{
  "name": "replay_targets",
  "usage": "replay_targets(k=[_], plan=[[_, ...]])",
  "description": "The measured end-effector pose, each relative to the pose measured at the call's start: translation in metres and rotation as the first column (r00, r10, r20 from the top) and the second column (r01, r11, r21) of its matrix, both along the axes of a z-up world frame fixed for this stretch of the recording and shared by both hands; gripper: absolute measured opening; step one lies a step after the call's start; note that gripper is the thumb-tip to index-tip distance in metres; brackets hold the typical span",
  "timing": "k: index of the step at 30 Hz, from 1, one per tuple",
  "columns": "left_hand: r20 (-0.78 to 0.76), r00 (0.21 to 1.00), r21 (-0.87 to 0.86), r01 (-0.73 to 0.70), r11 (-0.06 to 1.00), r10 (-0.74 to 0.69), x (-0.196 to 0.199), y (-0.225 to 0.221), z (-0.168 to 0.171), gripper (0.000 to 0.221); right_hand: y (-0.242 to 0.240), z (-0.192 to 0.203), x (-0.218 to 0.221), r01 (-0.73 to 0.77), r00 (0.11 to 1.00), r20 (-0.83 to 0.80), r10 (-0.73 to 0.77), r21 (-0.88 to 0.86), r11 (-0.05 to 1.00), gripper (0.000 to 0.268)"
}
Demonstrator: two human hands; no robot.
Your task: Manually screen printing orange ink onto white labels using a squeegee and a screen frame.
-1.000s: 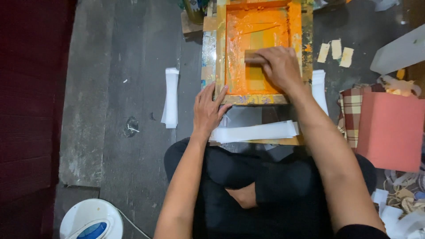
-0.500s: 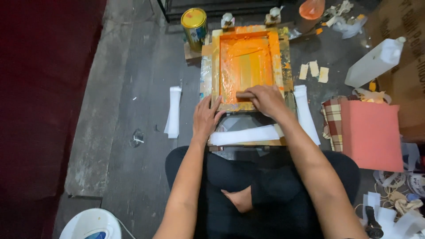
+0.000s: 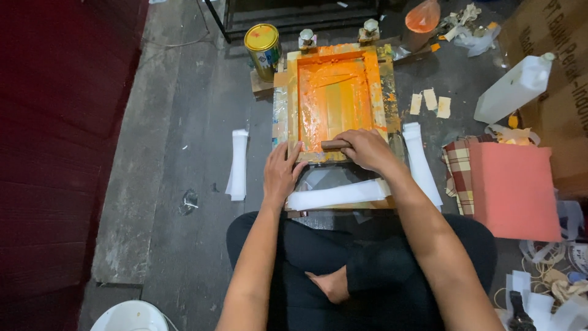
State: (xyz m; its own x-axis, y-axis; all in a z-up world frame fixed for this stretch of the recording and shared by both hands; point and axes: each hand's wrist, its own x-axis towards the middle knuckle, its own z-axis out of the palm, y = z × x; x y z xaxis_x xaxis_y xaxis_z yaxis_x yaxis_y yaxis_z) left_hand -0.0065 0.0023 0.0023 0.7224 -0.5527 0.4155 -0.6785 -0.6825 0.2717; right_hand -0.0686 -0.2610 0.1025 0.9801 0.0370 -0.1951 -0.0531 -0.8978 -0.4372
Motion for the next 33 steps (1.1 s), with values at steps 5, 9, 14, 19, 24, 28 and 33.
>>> replay_targets(k=[5,9,14,19,24,28,33], plan=[[-0.025,1.000,0.015,-0.007,1.000,0.007,0.001,0.001,-0.002,0.058,-0.008,0.002,0.015,0.046,0.998,0.041,-0.050,0.090,0.995,0.033],[0.000,1.000,0.016,0.007,1.000,-0.007,0.003,0.001,0.006,0.058,-0.014,0.001,0.049,0.020,0.990,0.137,-0.032,0.089,0.996,0.034],[0.015,1.000,-0.004,0.002,1.000,-0.002,0.011,-0.001,-0.007,0.060,-0.040,-0.034,0.108,0.010,0.941,0.338,0.013,-0.064,0.998,0.039],[0.035,0.999,-0.035,0.003,0.999,-0.002,0.014,-0.001,-0.011,0.060,-0.048,-0.060,0.137,0.069,0.865,0.501,0.003,-0.126,0.990,0.036],[0.067,0.998,-0.087,0.013,0.996,-0.007,0.016,-0.002,-0.016,0.064,-0.052,-0.066,0.128,0.031,0.899,0.437,0.042,-0.160,0.987,0.041],[0.072,0.997,-0.076,0.022,0.997,-0.016,0.014,-0.001,-0.010,0.059,-0.040,-0.057,0.105,0.041,0.908,0.416,0.050,-0.207,0.977,0.040],[0.069,0.998,-0.065,0.016,0.998,-0.012,0.011,-0.001,-0.009,0.058,-0.015,-0.028,0.063,0.018,0.929,0.366,0.049,-0.178,0.984,0.031]])
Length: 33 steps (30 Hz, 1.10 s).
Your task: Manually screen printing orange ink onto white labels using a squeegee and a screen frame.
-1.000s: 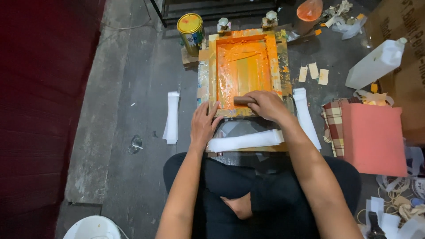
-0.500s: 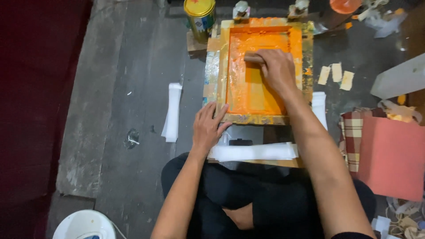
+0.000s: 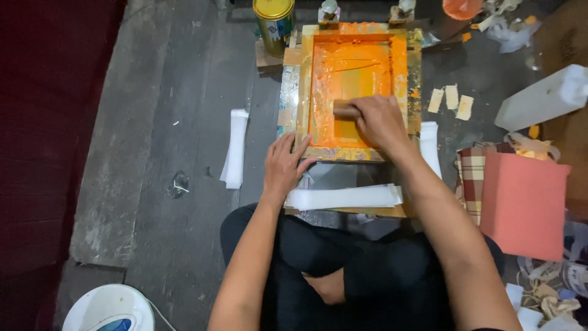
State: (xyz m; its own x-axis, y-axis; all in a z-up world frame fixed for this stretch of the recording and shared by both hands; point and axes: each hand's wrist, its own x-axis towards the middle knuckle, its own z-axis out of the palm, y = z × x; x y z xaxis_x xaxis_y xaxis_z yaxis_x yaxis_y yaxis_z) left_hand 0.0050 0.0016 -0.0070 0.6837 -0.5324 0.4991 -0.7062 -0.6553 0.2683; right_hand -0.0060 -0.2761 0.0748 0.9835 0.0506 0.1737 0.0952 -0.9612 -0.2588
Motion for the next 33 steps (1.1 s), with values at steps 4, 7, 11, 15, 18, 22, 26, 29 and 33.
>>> replay_targets(k=[4,7,11,15,18,22,26,29,33], plan=[[0.016,1.000,-0.015,-0.002,1.000,0.002,-0.001,0.000,-0.003,0.058,0.005,-0.006,-0.023,0.007,0.999,-0.041,-0.007,0.017,1.000,0.033],[-0.005,1.000,-0.016,-0.006,1.000,0.006,-0.004,0.000,-0.004,0.057,0.004,-0.013,-0.036,-0.012,0.997,-0.082,0.007,-0.060,0.998,0.034],[-0.019,1.000,-0.007,-0.011,1.000,0.011,-0.008,0.002,-0.006,0.057,0.013,-0.005,-0.055,-0.034,0.991,-0.133,0.032,-0.016,0.999,0.030],[-0.048,0.999,-0.014,0.002,1.000,-0.003,-0.006,0.003,-0.003,0.059,0.009,-0.001,-0.064,-0.047,0.975,-0.215,0.062,0.076,0.996,0.035],[-0.128,0.992,0.018,0.001,1.000,0.001,-0.008,0.003,0.002,0.058,0.012,0.010,-0.064,-0.017,0.957,-0.288,0.043,0.093,0.996,0.035],[-0.135,0.991,0.033,-0.015,0.999,0.019,-0.008,0.002,0.002,0.058,0.013,0.016,-0.063,-0.012,0.946,-0.321,0.044,0.100,0.995,0.036],[-0.135,0.991,-0.005,-0.025,1.000,0.024,-0.008,0.001,0.001,0.058,0.017,0.037,-0.064,0.001,0.938,-0.344,0.045,0.133,0.991,0.034],[-0.118,0.993,-0.033,-0.032,0.999,0.028,-0.004,0.001,0.003,0.058,0.022,0.068,-0.056,0.028,0.930,-0.367,0.035,0.162,0.986,0.032],[-0.102,0.995,-0.081,-0.022,0.996,0.014,-0.005,0.000,-0.001,0.058,0.001,0.052,-0.028,0.049,0.946,-0.325,0.021,0.207,0.977,0.034]])
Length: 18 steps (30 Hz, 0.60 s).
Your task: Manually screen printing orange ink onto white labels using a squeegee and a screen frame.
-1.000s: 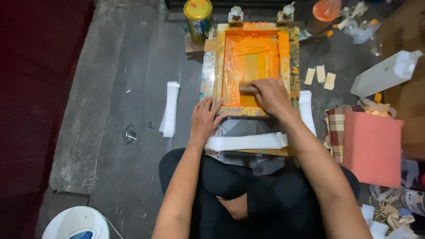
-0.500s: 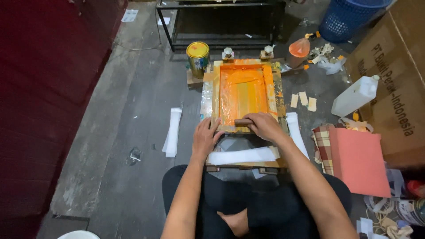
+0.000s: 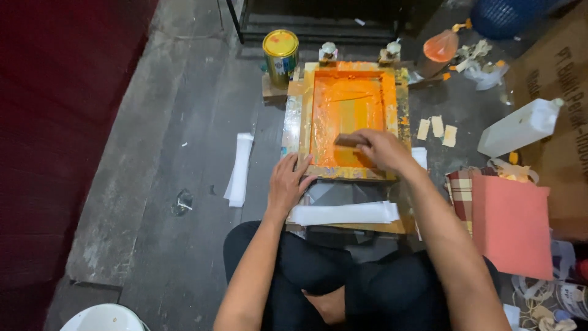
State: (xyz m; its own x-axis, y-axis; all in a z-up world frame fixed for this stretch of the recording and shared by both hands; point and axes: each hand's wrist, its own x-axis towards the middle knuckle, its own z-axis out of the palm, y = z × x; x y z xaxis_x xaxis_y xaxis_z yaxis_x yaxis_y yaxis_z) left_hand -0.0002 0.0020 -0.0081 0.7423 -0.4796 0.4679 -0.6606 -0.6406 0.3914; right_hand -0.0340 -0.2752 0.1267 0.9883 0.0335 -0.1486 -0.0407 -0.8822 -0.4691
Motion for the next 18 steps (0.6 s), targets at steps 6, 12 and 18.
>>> replay_targets(k=[6,12,18], plan=[[0.001,1.000,-0.006,0.013,1.000,-0.013,0.003,0.001,0.010,0.059,-0.020,-0.020,0.054,-0.040,0.989,0.138,0.044,-0.032,0.999,0.032],[0.027,1.000,-0.003,0.006,1.000,-0.006,0.008,0.000,0.000,0.060,-0.024,-0.055,0.088,-0.020,0.800,0.567,0.197,-0.302,0.953,0.008],[-0.026,0.999,0.012,0.033,0.999,-0.033,0.004,-0.001,0.031,0.054,-0.006,-0.050,0.080,0.033,0.797,0.565,0.214,-0.394,0.918,0.027]])
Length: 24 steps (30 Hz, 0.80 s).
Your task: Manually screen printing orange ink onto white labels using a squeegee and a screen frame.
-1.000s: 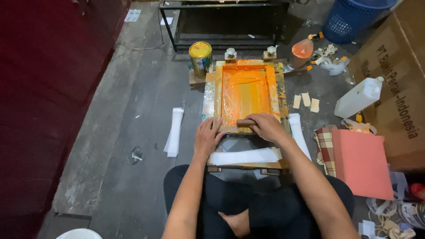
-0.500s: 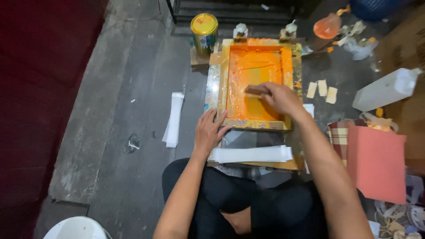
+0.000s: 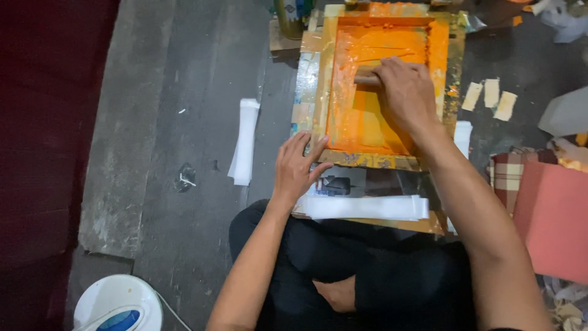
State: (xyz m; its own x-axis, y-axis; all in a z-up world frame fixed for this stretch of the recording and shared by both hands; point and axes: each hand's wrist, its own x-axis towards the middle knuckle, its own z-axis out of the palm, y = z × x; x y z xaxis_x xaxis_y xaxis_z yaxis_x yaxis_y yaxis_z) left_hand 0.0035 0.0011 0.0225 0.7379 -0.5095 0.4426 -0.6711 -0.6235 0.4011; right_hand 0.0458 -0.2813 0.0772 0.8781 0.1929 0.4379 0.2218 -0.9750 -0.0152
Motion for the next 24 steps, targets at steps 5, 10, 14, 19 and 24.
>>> replay_targets(k=[5,10,14,19,24], plan=[[0.061,0.998,-0.026,-0.022,0.999,0.023,0.004,0.001,-0.030,0.059,-0.009,-0.029,-0.017,-0.012,0.997,-0.072,0.021,0.131,0.991,0.013],[0.089,0.996,-0.037,-0.018,0.999,0.021,0.004,0.001,-0.037,0.059,0.001,-0.016,-0.052,0.003,0.989,-0.148,0.016,0.124,0.992,0.020],[0.116,0.993,-0.040,-0.023,0.999,0.028,0.003,0.001,-0.035,0.058,0.011,0.006,-0.082,-0.006,0.949,-0.312,0.053,0.152,0.988,0.021],[0.122,0.992,-0.049,-0.018,0.999,0.024,0.000,0.002,-0.030,0.058,0.027,0.033,-0.109,0.031,0.866,-0.499,0.037,0.126,0.992,0.017],[0.128,0.992,-0.039,-0.016,0.999,0.021,0.000,0.001,-0.031,0.056,0.030,0.047,-0.119,0.042,0.808,-0.586,0.056,0.152,0.987,0.009]])
